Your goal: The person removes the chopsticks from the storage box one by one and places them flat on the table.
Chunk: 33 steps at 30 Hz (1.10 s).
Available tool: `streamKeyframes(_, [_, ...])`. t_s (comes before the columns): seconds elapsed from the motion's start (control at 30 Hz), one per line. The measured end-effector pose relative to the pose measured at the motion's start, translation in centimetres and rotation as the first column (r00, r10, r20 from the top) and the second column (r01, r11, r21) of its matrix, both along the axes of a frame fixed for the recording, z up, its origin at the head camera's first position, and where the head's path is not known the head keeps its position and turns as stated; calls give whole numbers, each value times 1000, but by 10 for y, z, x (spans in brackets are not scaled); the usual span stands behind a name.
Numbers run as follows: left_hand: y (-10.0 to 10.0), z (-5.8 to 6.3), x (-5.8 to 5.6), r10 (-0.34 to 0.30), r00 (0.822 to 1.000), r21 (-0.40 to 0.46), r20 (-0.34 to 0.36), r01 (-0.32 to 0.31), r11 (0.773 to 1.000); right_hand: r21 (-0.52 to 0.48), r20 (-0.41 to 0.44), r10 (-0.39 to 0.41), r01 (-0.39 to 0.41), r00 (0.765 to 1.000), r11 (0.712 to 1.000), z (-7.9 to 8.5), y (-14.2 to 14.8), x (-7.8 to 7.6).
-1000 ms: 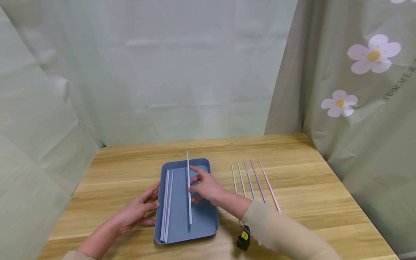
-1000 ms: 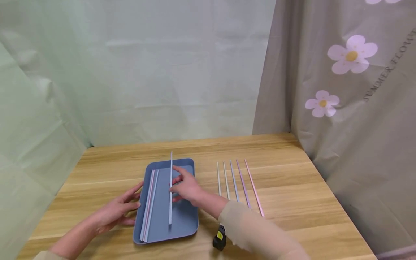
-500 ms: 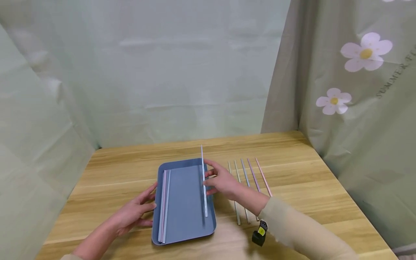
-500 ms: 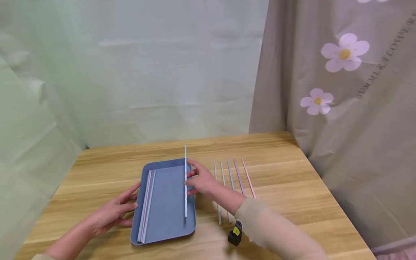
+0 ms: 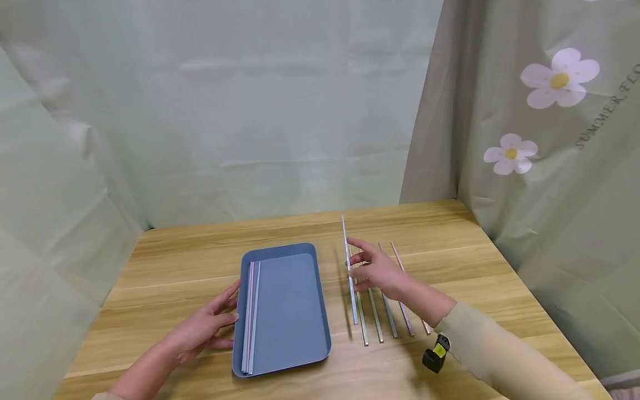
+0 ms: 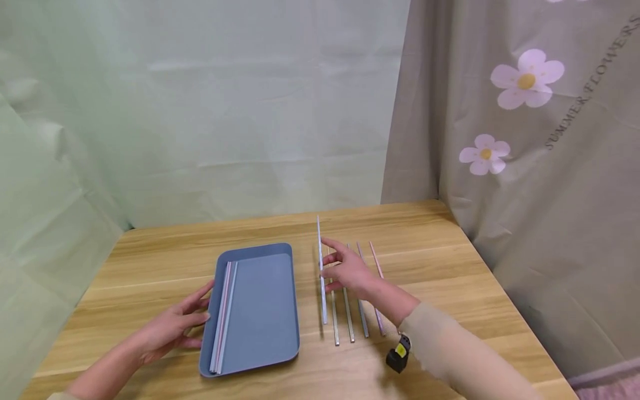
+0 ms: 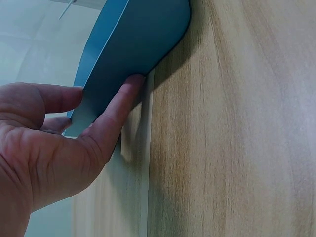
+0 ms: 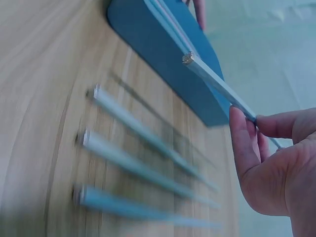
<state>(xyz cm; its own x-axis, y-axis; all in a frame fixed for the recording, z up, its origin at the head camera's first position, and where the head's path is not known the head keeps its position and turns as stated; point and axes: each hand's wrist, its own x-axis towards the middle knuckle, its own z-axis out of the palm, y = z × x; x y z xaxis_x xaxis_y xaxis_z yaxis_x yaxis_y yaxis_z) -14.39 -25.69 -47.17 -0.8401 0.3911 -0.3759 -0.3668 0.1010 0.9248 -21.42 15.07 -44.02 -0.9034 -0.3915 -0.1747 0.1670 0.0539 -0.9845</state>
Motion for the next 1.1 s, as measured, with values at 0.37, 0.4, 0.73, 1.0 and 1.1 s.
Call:
streamKeyframes(0.37, [-2,-2,-2,16,1000,-28,10,-16,999,105,-27,-30,33,999,994,-5,67,-5])
streamKeyframes(0.4, [-2,-2,-3,13,1000,-26,11,-13,1000,116,-29,-40,43,999,992,-5,73,-5])
streamKeyframes(0.73, [-1,-3,-1,30,999,-60,14,-29,998,219,-46,-56,65,997,974,-8,127,-2])
streamKeyframes(1.0, [1,-1,0,49,999,-87,22,-47,995,286,-13,-72,72,997,955,-14,150,1])
streamKeyframes(1.1, [2,-2,0,52,998,-85,23,-50,995,300,-2,-82,79,997,951,-15,154,2])
